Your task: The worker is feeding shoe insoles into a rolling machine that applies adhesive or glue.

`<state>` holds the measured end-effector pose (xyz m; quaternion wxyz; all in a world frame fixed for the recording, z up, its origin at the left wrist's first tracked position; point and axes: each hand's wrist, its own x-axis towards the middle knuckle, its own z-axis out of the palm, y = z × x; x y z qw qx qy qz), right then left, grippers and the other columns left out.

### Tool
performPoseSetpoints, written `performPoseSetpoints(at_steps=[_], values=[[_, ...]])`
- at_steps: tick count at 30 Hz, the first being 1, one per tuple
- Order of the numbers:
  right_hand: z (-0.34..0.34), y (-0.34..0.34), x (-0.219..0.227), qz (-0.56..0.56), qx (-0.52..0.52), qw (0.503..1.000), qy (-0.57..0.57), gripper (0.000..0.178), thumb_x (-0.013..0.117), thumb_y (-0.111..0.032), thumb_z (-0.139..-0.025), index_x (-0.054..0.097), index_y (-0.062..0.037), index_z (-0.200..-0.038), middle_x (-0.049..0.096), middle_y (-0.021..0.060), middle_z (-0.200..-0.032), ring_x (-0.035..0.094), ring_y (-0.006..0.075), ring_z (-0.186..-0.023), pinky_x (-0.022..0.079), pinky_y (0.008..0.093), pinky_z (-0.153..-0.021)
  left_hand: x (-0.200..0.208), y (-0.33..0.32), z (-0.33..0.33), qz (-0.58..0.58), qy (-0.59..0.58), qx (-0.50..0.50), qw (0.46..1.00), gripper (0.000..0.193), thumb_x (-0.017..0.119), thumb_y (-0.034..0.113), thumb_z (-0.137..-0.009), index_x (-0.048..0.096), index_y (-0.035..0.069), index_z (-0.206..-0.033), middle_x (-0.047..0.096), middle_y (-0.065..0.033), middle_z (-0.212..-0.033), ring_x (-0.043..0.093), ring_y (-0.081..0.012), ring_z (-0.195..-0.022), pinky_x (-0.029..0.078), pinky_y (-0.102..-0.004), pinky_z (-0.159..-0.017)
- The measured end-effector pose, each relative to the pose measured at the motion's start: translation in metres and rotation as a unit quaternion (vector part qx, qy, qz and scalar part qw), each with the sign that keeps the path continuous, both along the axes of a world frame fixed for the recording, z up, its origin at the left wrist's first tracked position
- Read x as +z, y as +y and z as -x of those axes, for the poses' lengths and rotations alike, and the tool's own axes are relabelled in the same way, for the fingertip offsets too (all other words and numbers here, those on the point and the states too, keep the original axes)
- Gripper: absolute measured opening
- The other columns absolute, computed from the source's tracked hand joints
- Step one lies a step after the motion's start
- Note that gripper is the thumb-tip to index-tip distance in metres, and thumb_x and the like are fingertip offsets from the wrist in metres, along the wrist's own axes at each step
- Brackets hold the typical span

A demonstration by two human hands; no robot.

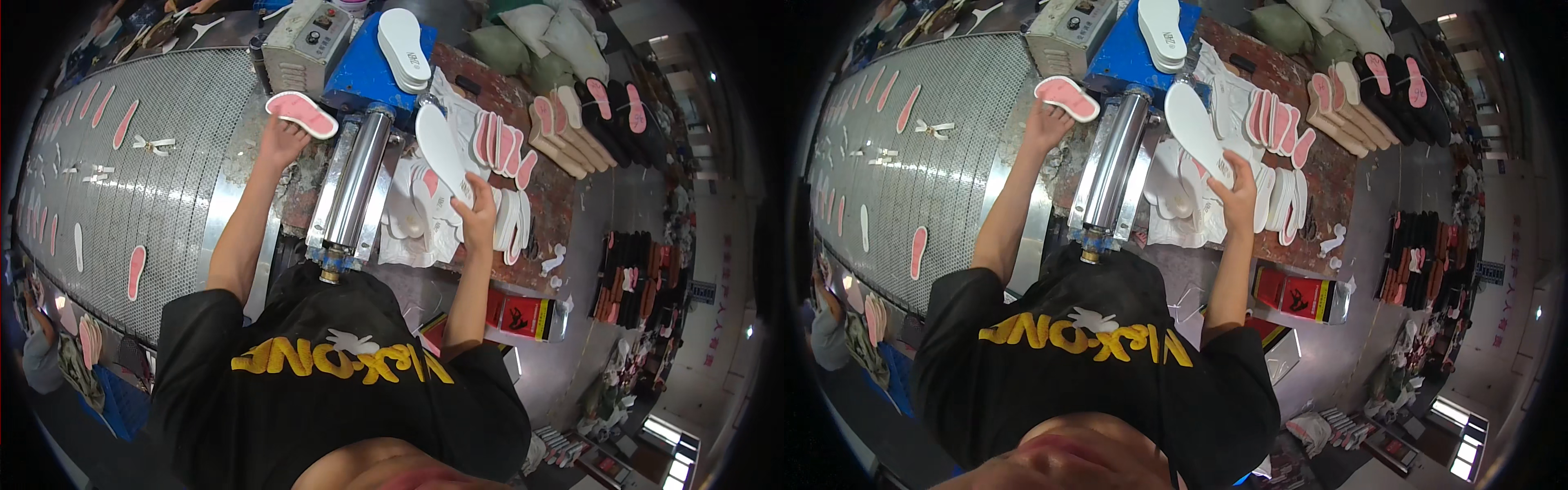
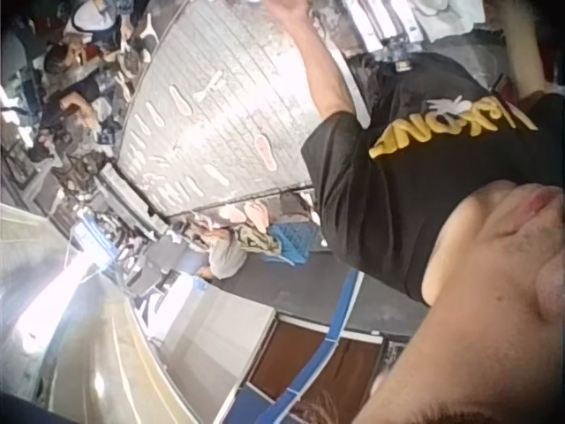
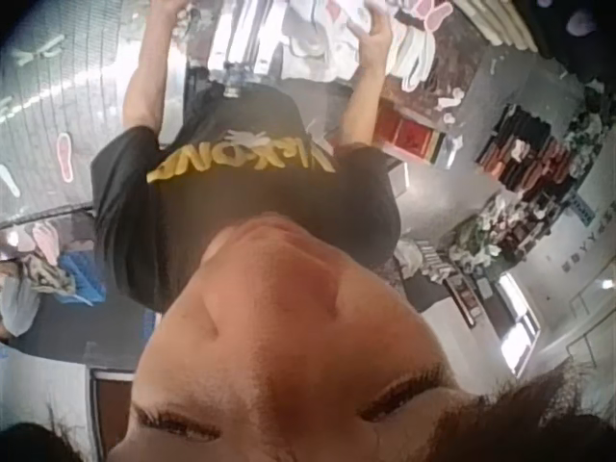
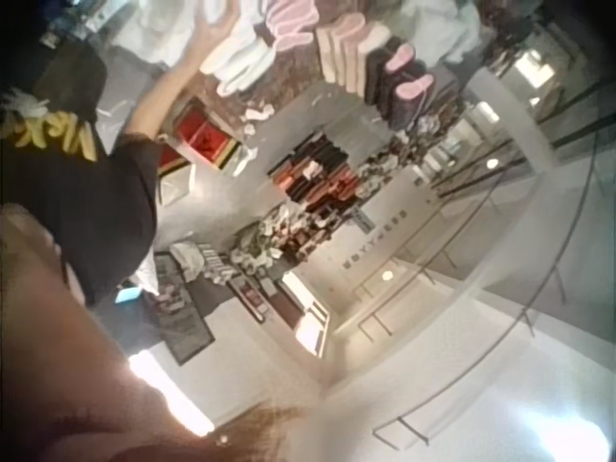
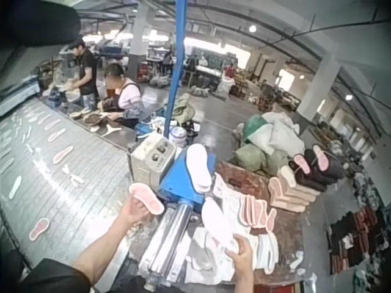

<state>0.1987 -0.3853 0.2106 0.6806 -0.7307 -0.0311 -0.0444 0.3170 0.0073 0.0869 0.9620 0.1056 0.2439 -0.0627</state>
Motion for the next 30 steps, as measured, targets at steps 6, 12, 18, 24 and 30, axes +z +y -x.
performPoseSetpoints(at_steps=[6,12,18,24,30], values=[[0.032,-0.022,-0.027,-0.053,-0.011,0.998,0.043,0.059,0.069,-0.002,-0.068,0.047,0.0032,-0.122,0.049,0.0117,-0.122,0.044,0.0222,-0.119,0.029,0.0332,-0.104,-0.015,0.009,-0.025,-0.164,0.016,0.046,0.985,0.029,0.059,0.016,-0.086,0.053,0.006,-0.112,0.061,-0.0112,-0.112,0.059,-0.0290,-0.104,0.046,-0.0444,-0.089],[0.068,-0.038,-0.034,-0.091,-0.046,0.992,0.079,0.057,0.063,0.004,-0.073,0.043,0.0014,-0.126,0.048,0.0097,-0.123,0.050,0.0173,-0.110,0.044,0.0285,-0.088,0.097,0.006,0.010,-0.669,-0.142,0.170,0.709,0.038,0.049,0.002,-0.081,0.047,-0.001,-0.119,0.055,-0.0148,-0.116,0.057,-0.0294,-0.103,0.045,-0.0399,-0.090],[0.086,-0.035,-0.038,-0.094,-0.065,0.990,0.088,0.056,0.065,0.001,-0.070,0.046,0.0030,-0.123,0.052,0.0117,-0.120,0.048,0.0203,-0.114,0.034,0.0306,-0.100,0.204,-0.079,-0.095,-0.923,-0.257,0.139,0.249,0.046,0.049,0.016,-0.082,0.043,0.006,-0.126,0.051,-0.0177,-0.121,0.050,-0.0359,-0.112,0.044,-0.0471,-0.090],[0.113,-0.049,-0.046,-0.085,-0.077,0.989,0.091,0.058,0.069,-0.002,-0.069,0.048,0.0031,-0.123,0.052,0.0116,-0.121,0.047,0.0202,-0.115,0.034,0.0302,-0.100,0.181,-0.122,-0.129,-0.920,-0.367,-0.114,0.076,0.049,0.052,0.043,-0.086,0.051,0.006,-0.118,0.051,-0.0141,-0.125,0.049,-0.0344,-0.116,0.044,-0.0498,-0.090],[0.110,-0.063,-0.041,-0.034,-0.061,0.993,0.098,0.061,0.069,0.000,-0.065,0.047,0.0018,-0.122,0.052,0.0099,-0.121,0.049,0.0196,-0.114,0.036,0.0296,-0.098,0.185,-0.110,-0.125,-0.903,-0.416,-0.059,0.090,0.049,0.049,0.045,-0.088,0.055,0.007,-0.119,0.053,-0.0164,-0.125,0.055,-0.0353,-0.108,0.045,-0.0412,-0.091]])
